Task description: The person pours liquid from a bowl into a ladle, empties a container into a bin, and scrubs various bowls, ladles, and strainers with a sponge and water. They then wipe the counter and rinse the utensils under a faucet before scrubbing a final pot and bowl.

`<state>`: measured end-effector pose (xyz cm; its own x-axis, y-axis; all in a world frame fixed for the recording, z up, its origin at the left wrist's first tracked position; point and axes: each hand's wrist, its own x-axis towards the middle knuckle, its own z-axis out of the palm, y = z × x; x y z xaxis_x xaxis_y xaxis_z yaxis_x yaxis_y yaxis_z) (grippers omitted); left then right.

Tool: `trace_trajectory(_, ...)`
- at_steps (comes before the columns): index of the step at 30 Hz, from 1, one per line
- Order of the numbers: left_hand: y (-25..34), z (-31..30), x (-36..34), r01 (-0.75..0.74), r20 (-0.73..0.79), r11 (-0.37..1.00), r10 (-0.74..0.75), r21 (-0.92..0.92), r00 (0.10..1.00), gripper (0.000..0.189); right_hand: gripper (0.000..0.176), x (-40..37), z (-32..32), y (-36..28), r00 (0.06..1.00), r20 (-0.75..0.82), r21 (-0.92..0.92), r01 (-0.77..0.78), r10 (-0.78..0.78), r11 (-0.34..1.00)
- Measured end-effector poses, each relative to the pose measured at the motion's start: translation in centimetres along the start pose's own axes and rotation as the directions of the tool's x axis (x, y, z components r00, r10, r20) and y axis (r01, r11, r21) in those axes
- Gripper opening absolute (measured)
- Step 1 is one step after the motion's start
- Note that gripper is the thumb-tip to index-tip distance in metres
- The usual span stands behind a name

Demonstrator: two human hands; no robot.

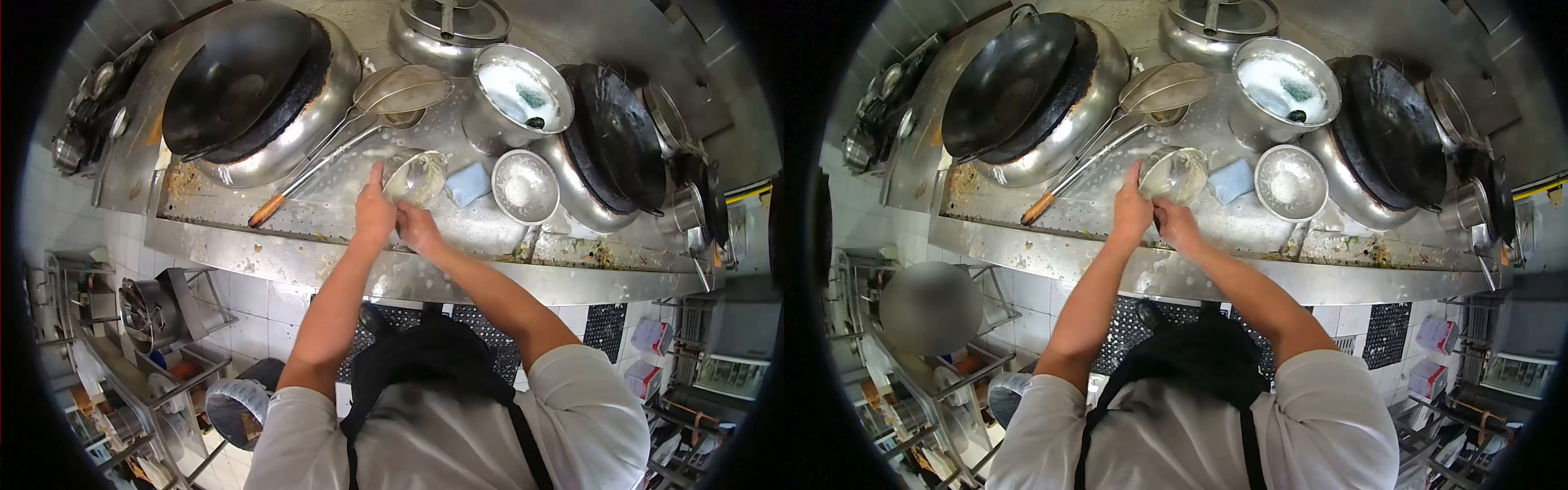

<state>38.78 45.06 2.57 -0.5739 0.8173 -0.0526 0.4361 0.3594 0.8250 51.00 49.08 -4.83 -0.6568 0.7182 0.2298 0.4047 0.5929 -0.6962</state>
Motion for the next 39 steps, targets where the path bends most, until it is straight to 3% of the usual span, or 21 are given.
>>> trace_trajectory(1,-0.2,-0.3,0.1,-0.005,0.003,1.0,0.005,0.013,1.0,0.07,0.024,0.3,-1.3,-0.4,0.99,0.128,-0.072,0.068,-0.058,0.995)
trace_trajectory(4,0.1,-0.9,-0.1,-0.005,0.014,0.999,0.004,0.054,1.0,0.07,0.026,3.9,-8.7,0.5,0.944,0.309,-0.43,0.034,0.112,0.902)
trace_trajectory(5,1.2,-0.1,-0.3,0.022,-0.006,0.998,-0.021,0.052,1.0,0.07,0.016,3.3,-6.0,1.9,0.959,0.221,-0.434,-0.069,0.18,0.898)
trace_trajectory(8,1.5,-0.7,0.5,0.031,0.046,0.996,-0.035,0.081,0.998,0.07,0.023,0.4,-1.5,0.5,0.991,0.135,-0.097,-0.007,0.021,0.995)
trace_trajectory(9,1.2,-1.1,0.5,0.027,0.077,0.995,-0.034,0.097,0.996,0.07,0.021,0.5,-2.5,1.3,0.978,0.209,-0.3,0.06,0.004,0.952)
trace_trajectory(10,0.9,-1.1,-0.1,0.052,0.08,0.995,-0.059,0.087,0.995,0.07,0.02,1.8,-5.3,1.5,0.937,0.324,-0.409,0.014,0.131,0.912)
trace_trajectory(12,1.0,-0.6,0.2,0.08,0.069,0.995,-0.084,0.05,0.994,0.069,0.022,3.6,-7.3,2.4,0.966,0.236,-0.491,0.023,0.107,0.871)
trace_trajectory(15,1.0,0.0,0.7,-0.05,0.016,0.995,0.049,0.091,0.999,0.067,0.028,0.8,-0.6,1.3,0.996,0.071,-0.078,-0.051,0.057,0.996)
trace_trajectory(18,0.6,-1.0,0.0,0.021,0.061,0.995,-0.026,0.095,0.998,0.068,0.021,2.2,-5.4,2.6,0.929,0.369,-0.493,0.163,0.035,0.855)
trace_trajectory(19,0.8,-1.3,0.4,0.057,0.087,0.994,-0.065,0.089,0.994,0.069,0.021,4.1,-7.7,3.0,0.93,0.358,-0.496,0.112,0.085,0.861)
trace_trajectory(22,0.9,1.1,0.3,-0.025,-0.027,0.989,0.029,0.143,0.999,0.07,0.024,1.7,-3.2,2.1,0.923,0.201,-0.26,-0.273,0.328,0.926)
trace_trajectory(23,1.0,0.8,0.6,-0.02,0.003,0.99,0.02,0.139,1.0,0.071,0.029,0.9,-0.5,1.0,0.959,0.122,0.039,-0.262,0.256,0.964)
trace_trajectory(26,0.4,-0.9,0.5,0.019,0.06,0.992,-0.026,0.126,0.998,0.071,0.029,0.9,-2.4,2.9,0.963,0.266,-0.255,0.043,0.027,0.966)
trace_trajectory(27,0.0,-0.6,0.4,0.025,0.061,0.994,-0.032,0.11,0.998,0.071,0.032,3.1,-6.3,2.7,0.917,0.386,-0.489,0.115,0.096,0.865)
trace_trajectory(28,-0.2,-0.4,0.6,0.031,0.058,0.996,-0.036,0.088,0.998,0.071,0.03,4.9,-7.9,3.7,0.924,0.379,-0.545,0.176,0.053,0.82)
trace_trajectory(29,0.0,0.5,0.2,0.01,0.017,0.999,-0.011,0.039,1.0,0.07,0.028,4.3,-7.5,3.3,0.947,0.309,-0.543,0.095,0.093,0.834)
trace_trajectory(30,0.6,0.9,0.2,-0.001,0.011,0.997,0.0,0.08,1.0,0.07,0.025,3.3,-6.4,2.4,0.962,0.236,-0.534,0.012,0.136,0.845)
trace_trajectory(33,1.6,0.8,0.7,-0.015,0.017,0.99,0.013,0.141,1.0,0.068,0.024,0.5,0.0,0.6,0.994,0.026,0.15,-0.107,0.104,0.983)
trace_trajectory(36,1.2,-0.4,0.8,0.029,0.078,0.993,-0.038,0.112,0.996,0.068,0.026,3.4,-7.3,1.2,0.881,0.428,-0.494,0.04,0.202,0.869)
trace_trajectory(37,1.8,-0.2,0.6,0.053,0.09,0.993,-0.062,0.102,0.994,0.069,0.032,4.8,-8.6,2.6,0.908,0.4,-0.556,0.133,0.124,0.82)
trace_trajectory(39,2.3,0.4,0.8,0.05,0.072,0.991,-0.059,0.124,0.996,0.068,0.032,2.7,-4.4,4.1,0.964,0.2,-0.444,-0.067,0.172,0.893)
